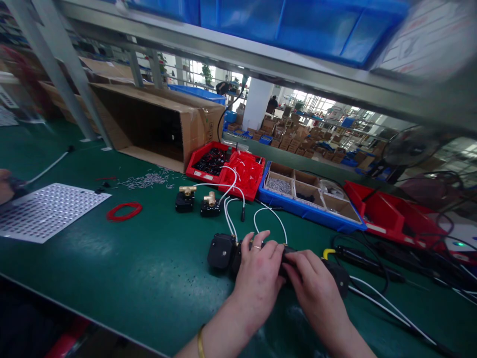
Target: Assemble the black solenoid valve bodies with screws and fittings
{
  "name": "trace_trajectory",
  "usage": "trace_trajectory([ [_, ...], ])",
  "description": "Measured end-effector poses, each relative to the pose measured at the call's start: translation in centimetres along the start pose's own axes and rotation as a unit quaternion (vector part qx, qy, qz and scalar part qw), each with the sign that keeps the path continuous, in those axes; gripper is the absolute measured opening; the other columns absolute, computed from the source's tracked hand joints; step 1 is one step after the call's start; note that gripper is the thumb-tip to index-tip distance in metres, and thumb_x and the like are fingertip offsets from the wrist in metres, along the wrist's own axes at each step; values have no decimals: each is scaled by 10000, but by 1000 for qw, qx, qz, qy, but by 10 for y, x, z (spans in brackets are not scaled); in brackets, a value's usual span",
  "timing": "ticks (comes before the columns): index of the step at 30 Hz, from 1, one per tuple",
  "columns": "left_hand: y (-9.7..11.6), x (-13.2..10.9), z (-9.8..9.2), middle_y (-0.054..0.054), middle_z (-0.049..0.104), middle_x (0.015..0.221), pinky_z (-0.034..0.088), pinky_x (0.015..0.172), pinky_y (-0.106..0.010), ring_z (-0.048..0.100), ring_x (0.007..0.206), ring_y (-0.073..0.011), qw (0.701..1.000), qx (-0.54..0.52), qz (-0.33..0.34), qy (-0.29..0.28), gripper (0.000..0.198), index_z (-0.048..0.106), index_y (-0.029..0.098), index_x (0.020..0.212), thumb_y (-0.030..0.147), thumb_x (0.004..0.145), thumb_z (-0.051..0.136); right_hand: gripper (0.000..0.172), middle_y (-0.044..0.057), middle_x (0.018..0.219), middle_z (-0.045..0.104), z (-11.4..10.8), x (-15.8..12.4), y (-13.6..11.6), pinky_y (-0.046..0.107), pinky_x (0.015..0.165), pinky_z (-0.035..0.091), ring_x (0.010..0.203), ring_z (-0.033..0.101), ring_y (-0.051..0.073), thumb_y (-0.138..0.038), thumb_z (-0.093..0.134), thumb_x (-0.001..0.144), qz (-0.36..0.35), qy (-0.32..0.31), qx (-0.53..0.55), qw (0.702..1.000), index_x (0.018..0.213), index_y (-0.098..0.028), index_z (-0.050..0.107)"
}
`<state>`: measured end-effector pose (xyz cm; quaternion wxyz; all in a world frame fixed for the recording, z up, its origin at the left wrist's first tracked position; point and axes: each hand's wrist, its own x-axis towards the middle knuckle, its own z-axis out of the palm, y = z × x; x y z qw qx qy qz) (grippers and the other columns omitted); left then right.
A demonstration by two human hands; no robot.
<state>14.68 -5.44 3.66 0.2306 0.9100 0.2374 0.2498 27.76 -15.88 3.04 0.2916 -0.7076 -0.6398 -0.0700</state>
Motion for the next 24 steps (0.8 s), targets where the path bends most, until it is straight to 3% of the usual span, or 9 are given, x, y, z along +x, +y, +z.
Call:
trace_trajectory([
  [12, -1, -2, 2, -43, 697, 1298, 250, 1220, -611, 442, 1418, -325, 1000, 0, 7, 12, 458, 628, 220, 1272, 179, 840, 775, 106, 48, 984, 596, -2, 1, -4, 389, 806, 459, 894, 560, 237, -172, 513, 1050, -4, -24, -25, 999, 1058, -226, 603],
  [20, -2, 0, 1, -57, 694, 1304, 250, 1223, -605, 449, 1414, -325, 1000, 2, 9, 8, 432, 634, 203, 1268, 201, 856, 764, 110, 32, 925, 606, 6, -2, -11, 355, 767, 487, 840, 596, 216, -250, 522, 1062, 41, 41, -26, 998, 1001, -221, 609],
  [24, -2, -1, 3, -59, 696, 1298, 257, 1220, -599, 451, 1410, -322, 1000, 8, 11, 10, 441, 635, 192, 1259, 188, 841, 777, 128, 39, 982, 634, 11, -4, -13, 351, 808, 500, 885, 622, 215, -284, 509, 1073, 53, 73, -32, 995, 1065, -232, 626],
])
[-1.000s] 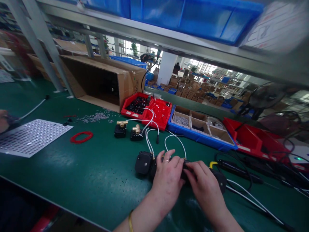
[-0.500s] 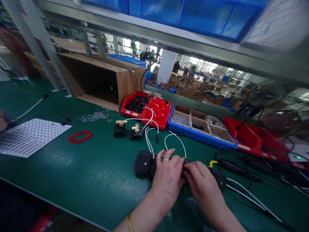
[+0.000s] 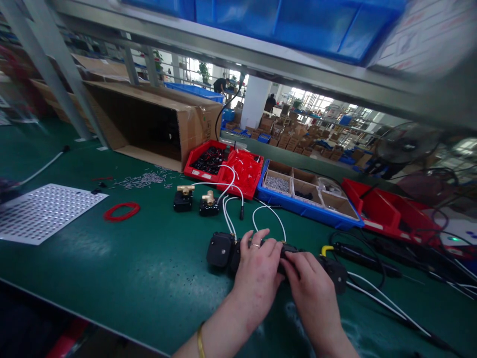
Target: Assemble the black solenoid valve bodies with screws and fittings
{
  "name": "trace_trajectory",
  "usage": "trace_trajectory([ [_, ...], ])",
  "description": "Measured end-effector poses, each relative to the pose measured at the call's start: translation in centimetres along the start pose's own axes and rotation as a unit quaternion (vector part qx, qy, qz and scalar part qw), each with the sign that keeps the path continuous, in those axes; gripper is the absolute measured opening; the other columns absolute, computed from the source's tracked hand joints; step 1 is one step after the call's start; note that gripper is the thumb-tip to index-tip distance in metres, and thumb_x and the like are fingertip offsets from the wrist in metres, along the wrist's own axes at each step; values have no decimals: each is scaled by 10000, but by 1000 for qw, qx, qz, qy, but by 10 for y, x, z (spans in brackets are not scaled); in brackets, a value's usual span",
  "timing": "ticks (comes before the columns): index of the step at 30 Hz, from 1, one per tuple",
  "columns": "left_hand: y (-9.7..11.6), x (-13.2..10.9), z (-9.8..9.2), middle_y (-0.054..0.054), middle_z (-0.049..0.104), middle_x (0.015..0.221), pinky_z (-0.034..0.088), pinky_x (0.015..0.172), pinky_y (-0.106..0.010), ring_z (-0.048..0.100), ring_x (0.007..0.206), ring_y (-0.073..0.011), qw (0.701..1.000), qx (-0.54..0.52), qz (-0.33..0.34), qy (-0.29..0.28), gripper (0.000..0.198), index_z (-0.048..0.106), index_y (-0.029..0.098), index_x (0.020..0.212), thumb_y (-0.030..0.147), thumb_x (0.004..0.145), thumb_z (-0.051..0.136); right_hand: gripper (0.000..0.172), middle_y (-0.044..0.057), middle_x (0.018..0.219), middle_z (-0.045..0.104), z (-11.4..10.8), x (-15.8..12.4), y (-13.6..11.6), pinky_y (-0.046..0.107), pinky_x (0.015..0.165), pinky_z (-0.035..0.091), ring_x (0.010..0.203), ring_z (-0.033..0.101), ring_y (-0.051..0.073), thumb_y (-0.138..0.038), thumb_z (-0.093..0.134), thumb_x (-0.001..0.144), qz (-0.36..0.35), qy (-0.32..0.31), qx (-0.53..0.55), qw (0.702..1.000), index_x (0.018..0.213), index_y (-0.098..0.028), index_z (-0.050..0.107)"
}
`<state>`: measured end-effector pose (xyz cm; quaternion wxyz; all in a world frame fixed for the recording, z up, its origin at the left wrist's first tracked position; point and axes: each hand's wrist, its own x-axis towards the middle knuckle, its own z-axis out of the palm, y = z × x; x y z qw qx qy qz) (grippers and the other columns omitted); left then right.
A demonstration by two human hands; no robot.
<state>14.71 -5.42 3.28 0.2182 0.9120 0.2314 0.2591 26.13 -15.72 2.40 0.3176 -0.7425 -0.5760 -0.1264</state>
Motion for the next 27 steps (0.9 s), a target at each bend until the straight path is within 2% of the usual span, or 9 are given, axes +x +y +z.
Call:
trace_trajectory([
  [7, -1, 1, 0, -59, 691, 1312, 265, 1211, -602, 457, 1400, -325, 1000, 4, 6, 1, 474, 631, 187, 1273, 197, 830, 797, 146, 60, 1000, 627, -1, 0, 2, 378, 846, 490, 925, 597, 234, -198, 473, 1068, -27, -37, 11, 999, 1090, -211, 616],
  [9, -1, 1, 0, -57, 691, 1311, 265, 1210, -600, 459, 1399, -322, 1000, 4, 6, 2, 482, 628, 186, 1271, 192, 822, 801, 172, 60, 1019, 622, -5, 4, 4, 377, 846, 481, 933, 585, 233, -152, 460, 1060, -43, -70, 11, 997, 1103, -214, 615],
  [12, -1, 0, 0, -59, 692, 1307, 262, 1208, -601, 461, 1396, -320, 1000, 1, 9, 3, 492, 623, 190, 1271, 186, 814, 804, 197, 55, 1025, 603, -14, 13, 8, 365, 816, 464, 914, 566, 226, -90, 458, 1039, -62, -140, 7, 988, 1028, -214, 611],
  [14, 0, 0, 0, -58, 692, 1307, 257, 1209, -603, 458, 1396, -321, 1000, -2, 9, 4, 519, 615, 193, 1282, 183, 802, 813, 202, 51, 996, 587, -18, 20, 10, 358, 788, 450, 892, 552, 226, -57, 470, 1017, -82, -165, -10, 983, 976, -205, 601],
  [18, 1, 0, -1, -62, 694, 1292, 255, 1210, -602, 457, 1397, -320, 1000, -2, 6, 1, 493, 618, 189, 1277, 163, 814, 786, 188, 40, 887, 546, -18, 25, 11, 353, 708, 409, 797, 521, 222, -116, 495, 1026, -105, -133, -64, 984, 875, -194, 577],
  [22, 1, 1, 0, -59, 698, 1282, 254, 1214, -592, 460, 1396, -312, 1000, 0, 4, 1, 461, 629, 191, 1259, 148, 823, 771, 230, 46, 855, 545, -10, 14, 9, 363, 700, 403, 774, 524, 226, -219, 462, 1068, -99, -74, -91, 988, 880, -187, 591],
  [25, 1, 1, 1, -62, 696, 1289, 264, 1211, -585, 465, 1392, -308, 1000, 5, 8, 7, 454, 631, 186, 1258, 158, 827, 772, 192, 73, 903, 581, -6, 4, 8, 378, 746, 437, 825, 550, 240, -221, 457, 1072, -102, -45, -96, 989, 1017, -160, 631],
  [27, 0, 1, 0, -69, 694, 1295, 269, 1207, -590, 469, 1389, -312, 1000, 7, 9, 5, 453, 632, 184, 1261, 164, 829, 769, 193, 94, 983, 609, -5, 1, 7, 380, 804, 467, 895, 576, 243, -182, 453, 1069, -104, -47, -77, 990, 1154, -146, 622],
])
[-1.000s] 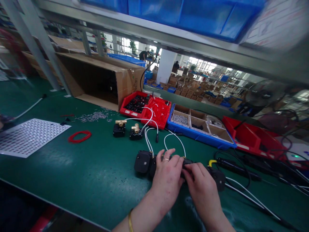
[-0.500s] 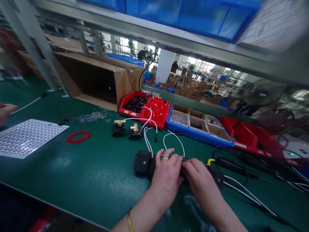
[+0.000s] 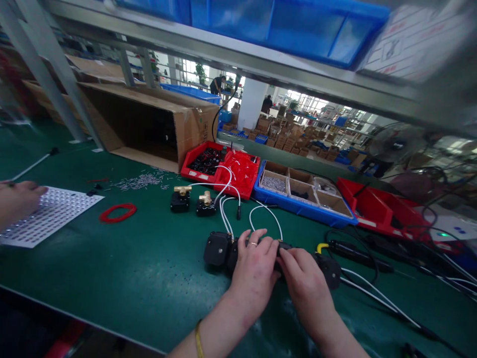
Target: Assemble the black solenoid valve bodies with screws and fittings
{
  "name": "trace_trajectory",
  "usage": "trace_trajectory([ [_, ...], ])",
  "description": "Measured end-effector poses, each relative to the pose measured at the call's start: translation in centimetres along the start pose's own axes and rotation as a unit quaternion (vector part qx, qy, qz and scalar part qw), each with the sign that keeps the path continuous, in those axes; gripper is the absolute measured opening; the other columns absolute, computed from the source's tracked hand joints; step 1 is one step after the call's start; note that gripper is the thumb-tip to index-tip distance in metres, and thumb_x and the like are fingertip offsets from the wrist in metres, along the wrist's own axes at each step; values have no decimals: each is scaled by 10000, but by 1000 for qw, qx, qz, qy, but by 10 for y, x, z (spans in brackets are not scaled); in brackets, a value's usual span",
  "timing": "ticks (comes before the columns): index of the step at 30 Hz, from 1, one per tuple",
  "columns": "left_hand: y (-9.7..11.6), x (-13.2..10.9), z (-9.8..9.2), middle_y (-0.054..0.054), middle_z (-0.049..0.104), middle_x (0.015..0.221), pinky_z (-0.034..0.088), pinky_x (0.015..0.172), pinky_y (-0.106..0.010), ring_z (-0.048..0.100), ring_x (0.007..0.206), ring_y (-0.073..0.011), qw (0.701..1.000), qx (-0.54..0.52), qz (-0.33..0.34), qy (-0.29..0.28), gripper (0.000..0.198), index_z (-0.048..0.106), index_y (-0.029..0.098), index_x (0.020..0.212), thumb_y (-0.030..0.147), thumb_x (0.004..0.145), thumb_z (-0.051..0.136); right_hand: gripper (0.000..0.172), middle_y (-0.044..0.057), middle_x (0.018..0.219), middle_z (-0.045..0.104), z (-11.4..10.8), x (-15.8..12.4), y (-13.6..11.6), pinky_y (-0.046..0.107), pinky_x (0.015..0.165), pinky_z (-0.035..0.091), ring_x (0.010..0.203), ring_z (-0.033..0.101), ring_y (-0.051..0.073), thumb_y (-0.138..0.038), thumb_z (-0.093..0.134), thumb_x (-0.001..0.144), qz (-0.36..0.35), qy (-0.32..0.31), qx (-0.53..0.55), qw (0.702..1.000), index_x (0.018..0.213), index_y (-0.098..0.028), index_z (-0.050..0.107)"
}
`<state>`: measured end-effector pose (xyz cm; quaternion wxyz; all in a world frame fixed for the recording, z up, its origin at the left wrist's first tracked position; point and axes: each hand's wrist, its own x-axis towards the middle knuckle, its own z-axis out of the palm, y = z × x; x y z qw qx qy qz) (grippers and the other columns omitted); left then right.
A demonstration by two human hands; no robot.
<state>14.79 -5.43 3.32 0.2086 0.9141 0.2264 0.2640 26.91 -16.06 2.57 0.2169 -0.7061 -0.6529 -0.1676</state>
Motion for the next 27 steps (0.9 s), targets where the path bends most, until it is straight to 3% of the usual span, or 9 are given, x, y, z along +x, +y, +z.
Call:
trace_trajectory([
  [2, 0, 0, -2, -75, 694, 1296, 268, 1205, -598, 472, 1387, -317, 1000, -2, -1, -6, 450, 632, 183, 1266, 166, 835, 761, 215, 102, 1045, 616, 0, -1, 0, 379, 849, 487, 948, 587, 239, -143, 441, 1063, 3, -17, 30, 999, 1200, -150, 605],
  [6, -1, 1, -5, -74, 693, 1297, 264, 1205, -597, 489, 1365, -319, 1000, -10, -2, -16, 492, 628, 186, 1274, 168, 809, 788, 192, 90, 1068, 608, -5, 5, 6, 387, 859, 501, 964, 580, 235, -98, 462, 1033, -3, -63, 60, 996, 1110, -181, 617],
  [11, -3, 1, -4, -66, 694, 1283, 257, 1204, -592, 496, 1349, -312, 1000, -12, 6, -15, 532, 621, 198, 1267, 172, 774, 820, 202, 64, 1010, 613, -13, 21, 18, 329, 778, 491, 896, 573, 208, -49, 508, 978, -54, -124, 50, 990, 1037, -196, 632],
  [15, -3, 0, -3, -64, 688, 1283, 257, 1203, -586, 507, 1332, -303, 1000, -8, 5, -9, 552, 614, 197, 1261, 181, 758, 839, 157, 32, 931, 598, -17, 28, 21, 284, 712, 469, 823, 573, 184, -55, 556, 950, -23, -139, 47, 989, 946, -202, 611],
  [20, 0, -1, 0, -83, 691, 1269, 253, 1209, -574, 514, 1336, -289, 1000, -2, 6, -3, 467, 622, 184, 1236, 189, 805, 802, 98, 11, 884, 575, -12, 17, 12, 294, 689, 441, 793, 581, 188, -164, 574, 999, 50, -87, 50, 994, 916, -215, 582],
  [24, 2, -1, 3, -106, 688, 1257, 257, 1212, -561, 518, 1331, -284, 1000, 8, 9, -8, 336, 636, 163, 1199, 186, 873, 712, 146, 17, 871, 584, -6, 8, 4, 307, 690, 445, 772, 584, 196, -233, 495, 1050, 88, -52, 65, 993, 939, -225, 589],
  [27, 2, 0, -3, -106, 675, 1262, 256, 1215, -556, 512, 1324, -292, 1000, 7, 9, -21, 345, 640, 160, 1210, 207, 874, 701, 170, 17, 872, 600, -5, 7, -1, 299, 685, 458, 775, 599, 197, -247, 485, 1057, 116, -47, 89, 988, 922, -233, 587],
])
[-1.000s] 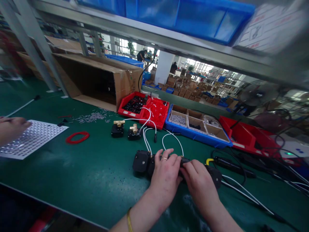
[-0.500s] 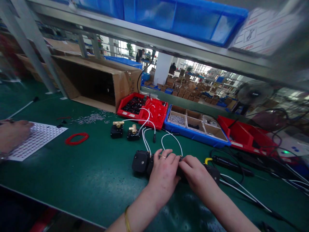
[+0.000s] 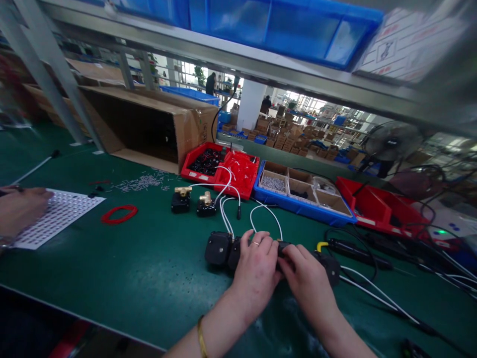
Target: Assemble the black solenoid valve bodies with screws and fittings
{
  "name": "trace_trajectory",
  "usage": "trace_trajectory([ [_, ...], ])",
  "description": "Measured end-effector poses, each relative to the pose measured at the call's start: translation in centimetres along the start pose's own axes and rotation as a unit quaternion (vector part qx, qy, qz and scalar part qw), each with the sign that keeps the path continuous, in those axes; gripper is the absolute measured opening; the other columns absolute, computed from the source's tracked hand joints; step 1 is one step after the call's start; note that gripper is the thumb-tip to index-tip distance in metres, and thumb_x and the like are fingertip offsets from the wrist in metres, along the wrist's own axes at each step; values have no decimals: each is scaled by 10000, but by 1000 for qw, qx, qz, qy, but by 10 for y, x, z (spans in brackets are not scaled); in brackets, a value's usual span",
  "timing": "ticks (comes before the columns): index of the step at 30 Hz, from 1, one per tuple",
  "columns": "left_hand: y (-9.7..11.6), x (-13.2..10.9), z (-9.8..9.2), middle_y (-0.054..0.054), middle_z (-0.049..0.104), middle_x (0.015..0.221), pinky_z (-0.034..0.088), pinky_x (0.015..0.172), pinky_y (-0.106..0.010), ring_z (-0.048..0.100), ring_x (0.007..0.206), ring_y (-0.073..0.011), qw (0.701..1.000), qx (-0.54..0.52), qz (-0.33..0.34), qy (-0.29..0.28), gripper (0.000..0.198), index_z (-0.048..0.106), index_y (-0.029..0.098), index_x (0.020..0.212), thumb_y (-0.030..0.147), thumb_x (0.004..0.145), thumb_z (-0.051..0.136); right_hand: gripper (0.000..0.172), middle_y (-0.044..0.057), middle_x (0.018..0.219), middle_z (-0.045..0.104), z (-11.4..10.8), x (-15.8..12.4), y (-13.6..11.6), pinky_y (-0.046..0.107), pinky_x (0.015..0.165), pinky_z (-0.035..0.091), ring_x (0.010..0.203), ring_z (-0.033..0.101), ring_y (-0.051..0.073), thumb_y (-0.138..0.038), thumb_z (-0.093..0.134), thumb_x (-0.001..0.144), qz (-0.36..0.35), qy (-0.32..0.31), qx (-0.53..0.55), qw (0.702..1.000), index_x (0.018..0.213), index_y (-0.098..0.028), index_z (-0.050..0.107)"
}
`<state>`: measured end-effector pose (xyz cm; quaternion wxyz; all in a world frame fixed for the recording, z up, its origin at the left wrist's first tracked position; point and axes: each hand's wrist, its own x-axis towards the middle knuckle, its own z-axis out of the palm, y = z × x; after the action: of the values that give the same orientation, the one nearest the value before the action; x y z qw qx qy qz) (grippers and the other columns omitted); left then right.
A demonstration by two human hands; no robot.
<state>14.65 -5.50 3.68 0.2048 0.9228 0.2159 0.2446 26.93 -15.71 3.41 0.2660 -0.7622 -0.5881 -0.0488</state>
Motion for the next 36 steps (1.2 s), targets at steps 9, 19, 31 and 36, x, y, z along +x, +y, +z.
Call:
trace_trajectory([
  [9, -4, 37, -45, -79, 719, 1053, 490, 927, -466, 643, 1044, -287, 987, 20, 2, -157, 234, 782, 234, 1042, 315, 985, 569, 196, 16, 858, 595, 1, 0, -6, 291, 668, 458, 762, 600, 190, -224, 468, 1057, 14, 24, 22, 999, 899, -231, 583],
  [19, -2, 38, -35, -45, 746, 986, 468, 928, -444, 661, 1001, -271, 990, 36, -18, -132, 184, 807, 278, 993, 292, 947, 629, 104, 31, 930, 642, 1, -7, -4, 309, 731, 508, 836, 636, 203, -207, 513, 1047, 21, 36, 61, 997, 1029, -236, 611],
  [31, -1, 24, -24, -51, 735, 1025, 451, 986, -471, 648, 1022, -266, 997, 39, -14, -68, 197, 779, 246, 1066, 282, 968, 612, 168, 70, 974, 626, 8, -11, -5, 393, 852, 520, 922, 610, 243, -180, 449, 1056, -5, 47, -1, 999, 1060, -215, 614],
  [36, 1, 21, -24, -51, 736, 1076, 413, 1056, -501, 643, 1069, -261, 997, 34, -28, -62, 196, 767, 244, 1098, 276, 966, 625, 231, 86, 1096, 629, -11, -25, -3, 392, 866, 549, 980, 627, 243, -256, 501, 1046, 40, 91, 22, 995, 1260, -226, 583],
])
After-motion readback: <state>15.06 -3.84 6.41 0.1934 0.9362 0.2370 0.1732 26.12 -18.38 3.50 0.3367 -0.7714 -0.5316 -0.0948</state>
